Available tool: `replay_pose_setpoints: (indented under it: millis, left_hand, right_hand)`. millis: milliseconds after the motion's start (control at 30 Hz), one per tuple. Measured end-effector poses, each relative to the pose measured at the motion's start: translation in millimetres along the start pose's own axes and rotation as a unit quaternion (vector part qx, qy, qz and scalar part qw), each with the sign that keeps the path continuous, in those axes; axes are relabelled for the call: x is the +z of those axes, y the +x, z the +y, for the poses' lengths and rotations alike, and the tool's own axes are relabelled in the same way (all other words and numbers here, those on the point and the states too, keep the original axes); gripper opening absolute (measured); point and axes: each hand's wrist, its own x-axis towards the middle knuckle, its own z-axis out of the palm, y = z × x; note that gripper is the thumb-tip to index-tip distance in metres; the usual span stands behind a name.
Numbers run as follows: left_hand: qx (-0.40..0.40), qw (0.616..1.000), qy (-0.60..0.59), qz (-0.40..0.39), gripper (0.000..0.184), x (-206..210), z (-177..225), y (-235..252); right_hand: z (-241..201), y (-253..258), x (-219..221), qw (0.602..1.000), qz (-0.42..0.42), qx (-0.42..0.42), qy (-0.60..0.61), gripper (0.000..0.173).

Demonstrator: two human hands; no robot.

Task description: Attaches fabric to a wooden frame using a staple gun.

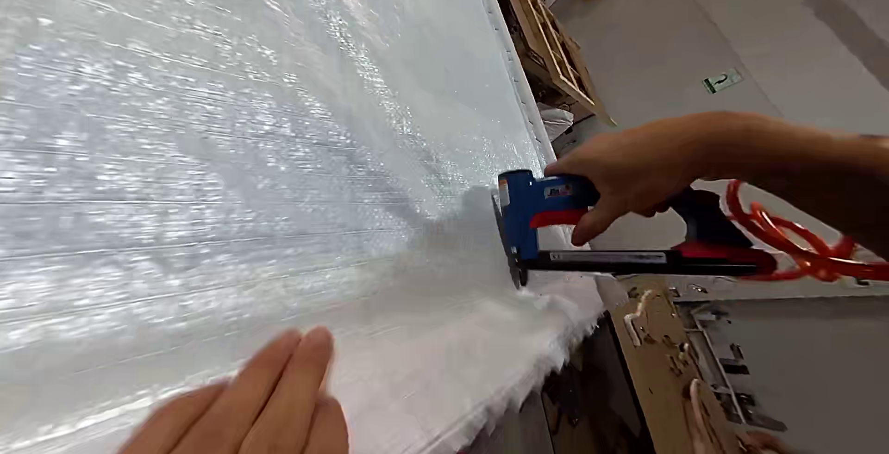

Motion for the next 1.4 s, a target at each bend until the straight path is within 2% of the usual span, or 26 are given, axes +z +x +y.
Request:
replay_pose_setpoints:
  millis: [100, 167, 333, 467, 600, 700, 800, 867, 1000, 1133, 1200, 1300, 1400]
  left_hand:
    - [0.064, 0.995, -0.08, -0.001, 0.024, -2, -20, -8]
    - [0.064, 0.992, -0.105, 0.02, 0.022, 6, -20, -5]
    - [0.069, 0.994, -0.057, 0.061, 0.022, 1, -13, -1]
    - [0.08, 0.994, -0.032, 0.065, 0.022, 3, -11, -4]
    - [0.073, 0.992, -0.031, 0.096, 0.024, 13, -15, -10]
    - [0.097, 0.99, -0.019, 0.101, 0.025, 6, -38, -27]
    - [0.111, 0.993, 0.014, 0.033, 0.029, -38, -86, -64]
    - [0.112, 0.994, -0.001, -0.017, 0.038, -71, -114, -91]
    - [0.066, 0.994, 0.048, -0.069, 0.04, -108, -153, -137]
    - [0.063, 0.998, -0.03, -0.002, 0.025, -105, -174, -144]
    - [0.093, 0.994, -0.048, 0.015, 0.024, -107, -176, -141]
    - [0.122, 0.991, -0.016, 0.043, 0.024, -103, -179, -138]
    - [0.133, 0.99, -0.02, 0.043, 0.024, -107, -181, -135]
  right_hand:
    - [-33, -1, -1, 1.0, -0.01, -0.006, -0.006, 0.048]
    - [-48, -6, -6, 1.0, -0.022, 0.003, -0.012, 0.043]
    - [-93, -20, -18, 1.0, -0.011, 0.012, 0.012, 0.049]
    - [-118, -23, -19, 1.0, -0.018, 0.009, -0.004, 0.041]
    - [-148, -26, -34, 1.0, -0.008, -0.008, -0.007, 0.046]
    - [-169, -29, -37, 0.998, 0.015, -0.015, -0.054, 0.039]
    - [-181, -40, -52, 0.999, 0.007, -0.008, -0.03, 0.043]
    - [-195, -41, -62, 1.0, 0.014, -0.01, -0.01, 0.049]
    - [-236, -37, -56, 0.999, 0.007, -0.028, -0.04, 0.048]
    - [-253, -48, -58, 0.999, 0.008, 0.001, -0.034, 0.045]
    - [-262, -55, -65, 0.999, 0.016, 0.02, -0.025, 0.045]
    - [-270, -59, -65, 0.999, 0.039, 0.025, -0.023, 0.045]
    - [-284, -59, -60, 0.999, 0.013, 0.026, -0.032, 0.037]
